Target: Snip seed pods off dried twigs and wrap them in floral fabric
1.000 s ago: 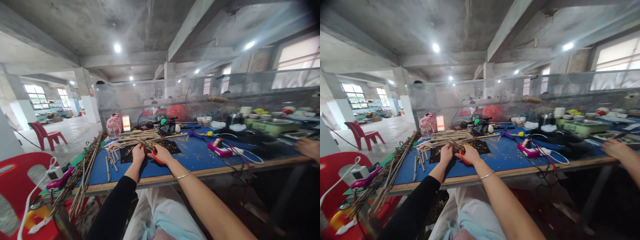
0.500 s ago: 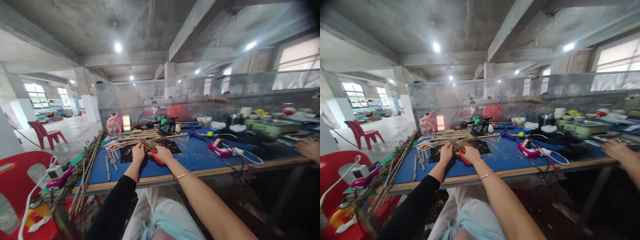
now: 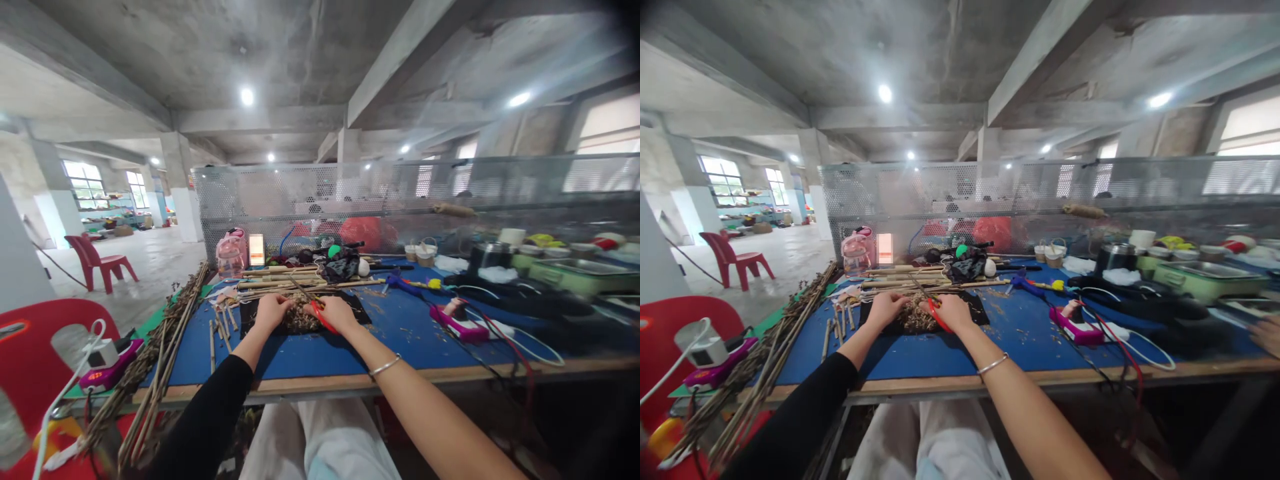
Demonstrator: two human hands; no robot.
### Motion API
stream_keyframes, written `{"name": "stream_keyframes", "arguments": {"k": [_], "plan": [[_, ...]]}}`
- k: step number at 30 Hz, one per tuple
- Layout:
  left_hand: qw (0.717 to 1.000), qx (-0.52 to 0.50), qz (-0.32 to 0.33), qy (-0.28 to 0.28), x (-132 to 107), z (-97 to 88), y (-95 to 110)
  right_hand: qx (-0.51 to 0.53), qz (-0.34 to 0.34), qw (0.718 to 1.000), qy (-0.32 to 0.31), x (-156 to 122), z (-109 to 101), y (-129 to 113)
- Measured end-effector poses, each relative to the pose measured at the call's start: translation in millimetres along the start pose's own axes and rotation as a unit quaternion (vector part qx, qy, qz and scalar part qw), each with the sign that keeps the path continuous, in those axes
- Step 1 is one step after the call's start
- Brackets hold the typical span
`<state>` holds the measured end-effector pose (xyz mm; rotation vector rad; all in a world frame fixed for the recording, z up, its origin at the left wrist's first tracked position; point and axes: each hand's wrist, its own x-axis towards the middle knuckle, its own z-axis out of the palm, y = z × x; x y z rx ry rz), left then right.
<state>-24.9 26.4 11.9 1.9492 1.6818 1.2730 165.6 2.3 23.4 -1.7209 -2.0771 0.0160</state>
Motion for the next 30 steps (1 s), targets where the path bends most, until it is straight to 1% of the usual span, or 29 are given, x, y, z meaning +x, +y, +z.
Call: {"name": "stream_keyframes", "arguments": {"k": [3,6,10,14,16,18,20,22,23,24,26,28,30], "plan": [[0.998,0.061,-0.009,-0.010,16,-13.7,-10,0.001,-0.023,1.000,0.014,10,-12,6],[0.992,0.120,-0.037,-0.031,29,-21.9,-20,0.037,-0.064,0.997,0.031,22,-17,11],[0.975,0.187,-0.065,-0.102,36,-21.6,-28,0.091,-0.095,0.991,0.033,41,-7,20],[0.960,0.229,-0.083,-0.142,34,-22.4,-30,0.118,-0.130,0.983,0.059,54,9,36],[0.956,0.230,-0.088,-0.160,33,-25.4,-32,0.138,-0.148,0.977,0.073,54,13,44],[0.960,0.200,-0.091,-0.174,32,-28.2,-36,0.184,-0.154,0.967,0.083,49,14,49],[0.972,0.149,-0.083,-0.162,33,-29.5,-39,0.242,-0.155,0.954,0.083,43,12,50],[0.983,0.118,-0.071,-0.125,35,-29.6,-43,0.279,-0.166,0.943,0.074,37,11,48],[0.985,0.120,-0.067,-0.105,36,-29.6,-44,0.287,-0.171,0.940,0.068,34,10,47],[0.985,0.133,-0.069,-0.090,37,-29.9,-45,0.291,-0.176,0.938,0.059,32,10,45],[0.978,0.171,-0.094,-0.077,38,-31.2,-46,0.296,-0.181,0.937,0.037,30,11,41],[0.969,0.195,-0.126,-0.081,39,-32.7,-45,0.301,-0.182,0.936,0.015,30,12,39],[0.963,0.202,-0.151,-0.094,39,-32.3,-43,0.306,-0.180,0.935,0.006,31,14,38]]}}
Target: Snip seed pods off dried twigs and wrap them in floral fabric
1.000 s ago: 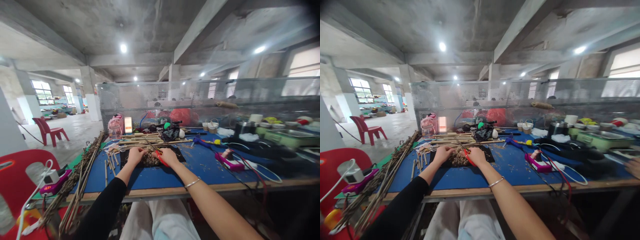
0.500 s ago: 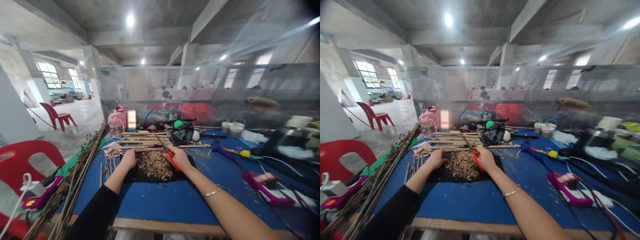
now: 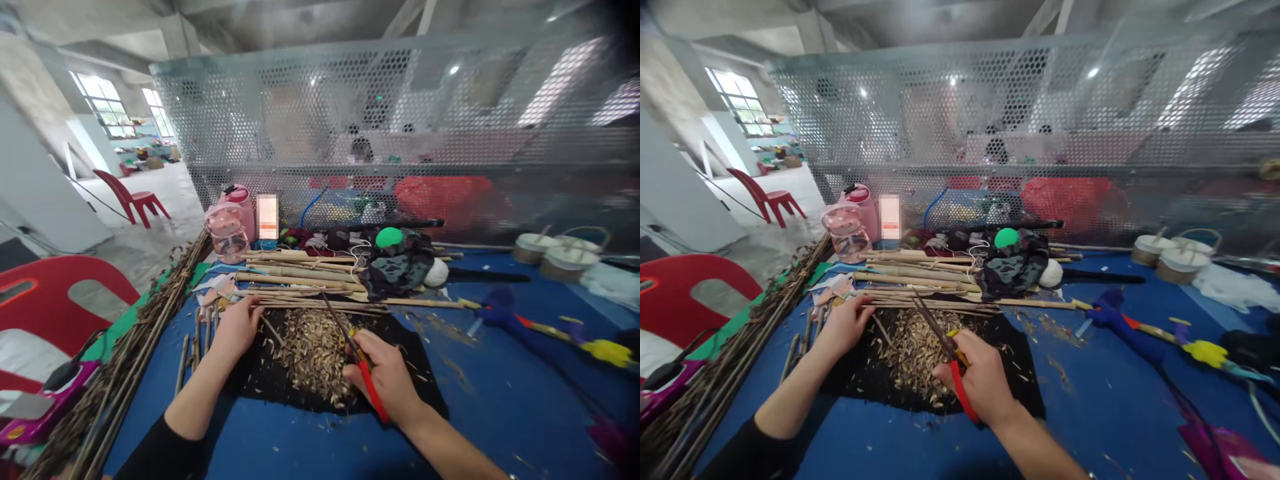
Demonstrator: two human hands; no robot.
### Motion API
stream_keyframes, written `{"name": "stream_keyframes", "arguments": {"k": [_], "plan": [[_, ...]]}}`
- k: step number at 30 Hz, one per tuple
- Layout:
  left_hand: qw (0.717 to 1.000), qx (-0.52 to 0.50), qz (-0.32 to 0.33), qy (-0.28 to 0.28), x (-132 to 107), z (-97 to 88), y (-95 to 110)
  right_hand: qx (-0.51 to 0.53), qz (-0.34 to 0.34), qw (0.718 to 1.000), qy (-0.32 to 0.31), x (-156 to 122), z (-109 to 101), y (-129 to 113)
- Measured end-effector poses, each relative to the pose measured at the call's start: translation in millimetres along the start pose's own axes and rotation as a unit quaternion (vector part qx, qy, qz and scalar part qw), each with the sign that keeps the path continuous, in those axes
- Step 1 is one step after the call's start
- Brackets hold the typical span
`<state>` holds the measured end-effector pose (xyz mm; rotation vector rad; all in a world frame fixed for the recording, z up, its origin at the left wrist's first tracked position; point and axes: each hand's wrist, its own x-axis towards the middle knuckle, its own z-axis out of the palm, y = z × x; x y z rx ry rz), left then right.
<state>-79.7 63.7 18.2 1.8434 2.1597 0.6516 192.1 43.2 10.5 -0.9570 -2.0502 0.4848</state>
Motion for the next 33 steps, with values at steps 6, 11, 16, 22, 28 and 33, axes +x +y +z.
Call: {"name": "stream_keyframes", "arguments": {"k": [6,11,16,22,28,33], "plan": [[0.998,0.038,-0.031,-0.026,-2,10.7,11,-0.004,-0.017,1.000,0.009,3,4,-4],[0.995,-0.069,-0.068,-0.025,-3,13.7,5,-0.019,-0.048,0.998,0.031,6,6,-5],[0.974,-0.216,-0.076,-0.009,-11,1.6,11,-0.066,-0.075,0.994,0.054,9,2,2],[0.872,-0.484,-0.072,-0.018,-19,-6.7,25,-0.086,-0.052,0.994,0.035,10,2,9],[0.775,-0.618,-0.101,-0.084,-25,-4.9,43,-0.070,-0.033,0.995,0.058,13,3,3],[0.682,-0.717,-0.094,-0.109,-21,-4.3,73,-0.063,-0.030,0.995,0.072,12,4,3]]}}
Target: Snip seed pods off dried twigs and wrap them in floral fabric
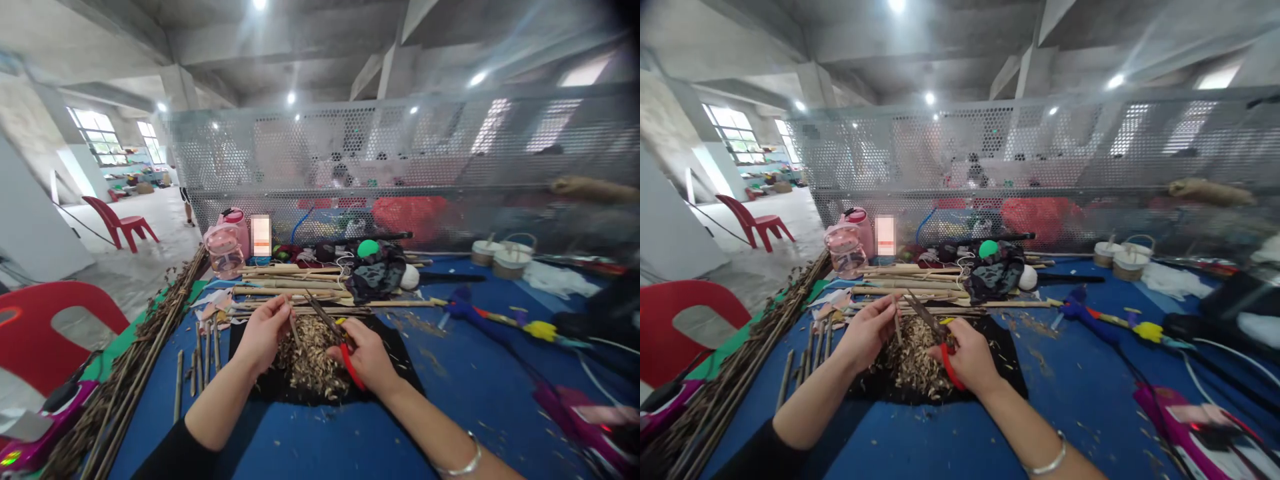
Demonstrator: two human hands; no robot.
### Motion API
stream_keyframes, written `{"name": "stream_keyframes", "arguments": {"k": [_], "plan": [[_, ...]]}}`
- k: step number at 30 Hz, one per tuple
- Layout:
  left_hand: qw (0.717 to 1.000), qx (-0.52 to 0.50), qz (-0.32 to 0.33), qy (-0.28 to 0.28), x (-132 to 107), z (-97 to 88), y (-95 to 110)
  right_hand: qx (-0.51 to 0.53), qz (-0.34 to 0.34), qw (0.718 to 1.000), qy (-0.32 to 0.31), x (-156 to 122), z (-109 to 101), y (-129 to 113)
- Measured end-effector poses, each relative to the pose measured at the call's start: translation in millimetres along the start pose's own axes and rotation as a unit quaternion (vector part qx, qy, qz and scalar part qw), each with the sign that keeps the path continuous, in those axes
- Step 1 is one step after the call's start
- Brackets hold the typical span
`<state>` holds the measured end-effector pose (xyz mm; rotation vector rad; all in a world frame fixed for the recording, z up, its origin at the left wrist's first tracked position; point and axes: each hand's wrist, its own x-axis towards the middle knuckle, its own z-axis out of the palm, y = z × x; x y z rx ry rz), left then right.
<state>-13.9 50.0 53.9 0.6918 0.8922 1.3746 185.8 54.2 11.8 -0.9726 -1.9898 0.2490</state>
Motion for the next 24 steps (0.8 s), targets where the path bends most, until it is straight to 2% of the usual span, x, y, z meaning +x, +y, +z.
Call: {"name": "stream_keyframes", "arguments": {"k": [4,10,14,18,20,21,22,24], "plan": [[1.000,-0.020,-0.009,-0.014,9,11.5,-14,0.008,0.015,1.000,0.013,0,0,1],[0.999,0.023,0.007,-0.033,7,2.2,-31,-0.015,0.009,0.999,0.030,2,-5,-4],[0.992,0.088,0.065,-0.055,4,1.2,-34,-0.019,-0.004,1.000,0.025,2,-4,-5],[0.972,0.178,0.149,-0.040,0,13.2,-27,-0.014,-0.014,0.999,0.026,3,3,-3],[0.943,0.267,0.198,-0.009,-8,14.4,-11,-0.008,-0.017,0.999,0.030,3,5,-2],[0.917,0.331,0.221,0.014,-15,10.8,-1,-0.006,-0.018,0.999,0.032,3,5,-1],[0.880,0.410,0.239,0.037,-24,3.8,10,-0.005,-0.019,0.999,0.034,3,6,-1],[0.776,0.581,0.224,0.099,-47,-20.3,31,-0.005,-0.019,0.999,0.035,4,5,-1]]}}
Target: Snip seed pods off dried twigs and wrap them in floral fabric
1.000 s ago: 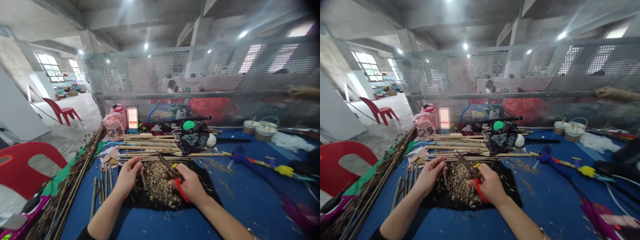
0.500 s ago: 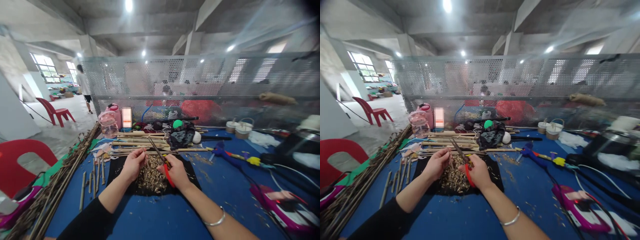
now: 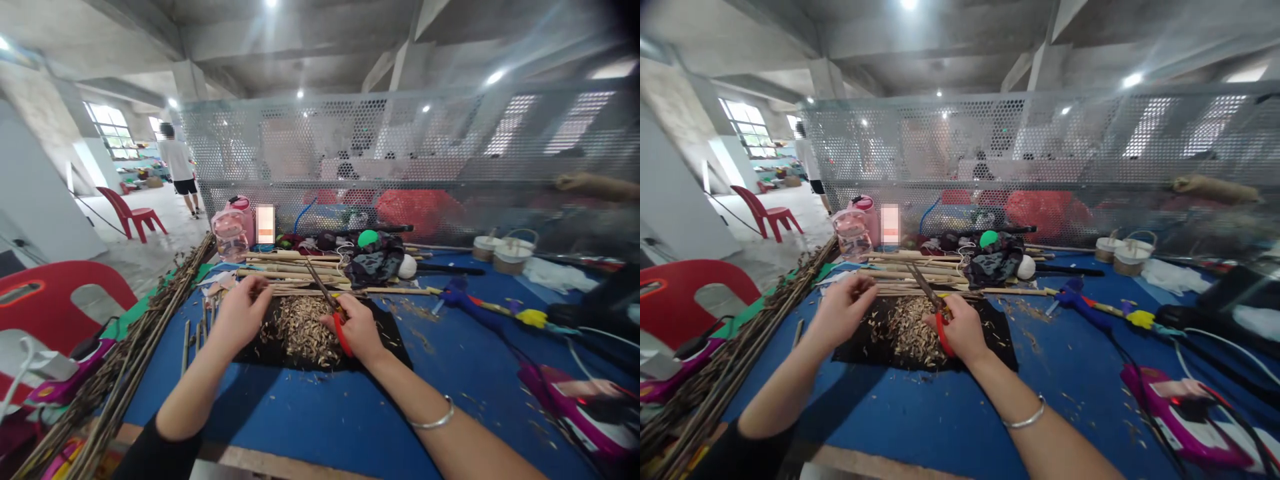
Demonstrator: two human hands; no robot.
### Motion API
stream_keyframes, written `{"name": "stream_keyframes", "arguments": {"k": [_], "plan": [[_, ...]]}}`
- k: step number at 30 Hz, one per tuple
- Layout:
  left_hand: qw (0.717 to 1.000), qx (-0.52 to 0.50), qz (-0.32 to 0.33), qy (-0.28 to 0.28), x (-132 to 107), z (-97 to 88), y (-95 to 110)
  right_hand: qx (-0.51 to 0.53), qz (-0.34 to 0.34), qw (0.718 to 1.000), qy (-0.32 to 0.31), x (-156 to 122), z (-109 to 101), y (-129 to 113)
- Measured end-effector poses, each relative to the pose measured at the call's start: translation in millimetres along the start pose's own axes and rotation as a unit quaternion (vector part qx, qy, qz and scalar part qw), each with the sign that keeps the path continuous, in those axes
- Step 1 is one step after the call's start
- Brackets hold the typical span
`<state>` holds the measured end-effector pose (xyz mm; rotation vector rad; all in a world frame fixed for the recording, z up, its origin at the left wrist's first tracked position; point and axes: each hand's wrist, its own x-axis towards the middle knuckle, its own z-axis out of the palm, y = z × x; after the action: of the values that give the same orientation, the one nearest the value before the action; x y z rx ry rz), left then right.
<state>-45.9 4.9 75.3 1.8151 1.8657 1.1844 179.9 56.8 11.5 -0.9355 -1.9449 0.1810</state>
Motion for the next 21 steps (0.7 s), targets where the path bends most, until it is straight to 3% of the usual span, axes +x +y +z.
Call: {"name": "stream_keyframes", "arguments": {"k": [1,3,6,11,14,21], "plan": [[0.994,0.101,-0.037,0.011,-9,-15.8,-10,0.000,0.000,1.000,0.000,0,0,-1],[0.954,0.258,-0.152,0.005,-30,-39.4,-33,0.000,0.000,1.000,0.001,0,-1,-2],[0.898,0.343,-0.274,-0.040,-52,-48.0,-59,0.002,0.002,1.000,-0.002,-1,-1,-5],[0.899,0.357,-0.253,-0.025,-48,-22.5,-63,0.008,0.013,1.000,-0.010,-6,-3,-7],[0.898,0.365,-0.242,-0.028,-40,-17.2,-66,0.009,0.016,1.000,-0.015,-8,-6,-8],[0.891,0.406,-0.200,-0.018,-44,-50.1,-90,0.010,0.024,0.999,-0.018,-9,-9,-7]]}}
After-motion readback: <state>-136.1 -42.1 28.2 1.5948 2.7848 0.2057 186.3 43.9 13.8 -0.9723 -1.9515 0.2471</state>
